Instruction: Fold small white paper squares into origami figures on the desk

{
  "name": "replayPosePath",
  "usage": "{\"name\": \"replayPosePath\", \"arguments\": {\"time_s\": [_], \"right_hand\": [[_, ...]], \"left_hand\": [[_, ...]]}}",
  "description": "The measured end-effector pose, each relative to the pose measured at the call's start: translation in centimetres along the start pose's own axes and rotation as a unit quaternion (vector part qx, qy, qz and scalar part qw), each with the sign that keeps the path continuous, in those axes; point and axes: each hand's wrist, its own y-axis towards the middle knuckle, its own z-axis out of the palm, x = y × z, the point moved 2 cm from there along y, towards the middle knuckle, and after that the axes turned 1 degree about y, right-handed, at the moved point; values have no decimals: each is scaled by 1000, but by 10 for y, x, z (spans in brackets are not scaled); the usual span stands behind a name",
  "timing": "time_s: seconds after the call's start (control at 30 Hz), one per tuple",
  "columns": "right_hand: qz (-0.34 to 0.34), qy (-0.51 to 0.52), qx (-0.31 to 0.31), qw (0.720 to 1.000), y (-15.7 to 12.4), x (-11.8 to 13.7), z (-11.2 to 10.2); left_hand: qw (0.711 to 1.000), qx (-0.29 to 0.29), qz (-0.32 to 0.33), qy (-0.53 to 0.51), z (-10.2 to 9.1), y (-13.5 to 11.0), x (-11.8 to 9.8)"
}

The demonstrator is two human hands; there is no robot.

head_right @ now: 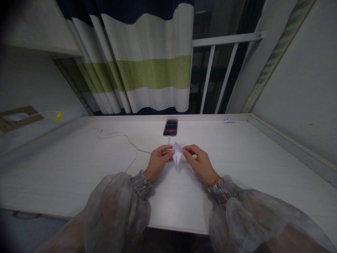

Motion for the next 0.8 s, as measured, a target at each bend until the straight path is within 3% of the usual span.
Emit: {"name": "replayPosePath", "arguments": {"time_s": [0.3,0.8], "right_hand": [[122,181,18,976,1,-9,7],[163,290,61,941,-3,-12,16]], "left_hand": [[1000,4,-3,-23,-2,-3,-1],[999,23,-22,-30,1,-5,-1]]}}
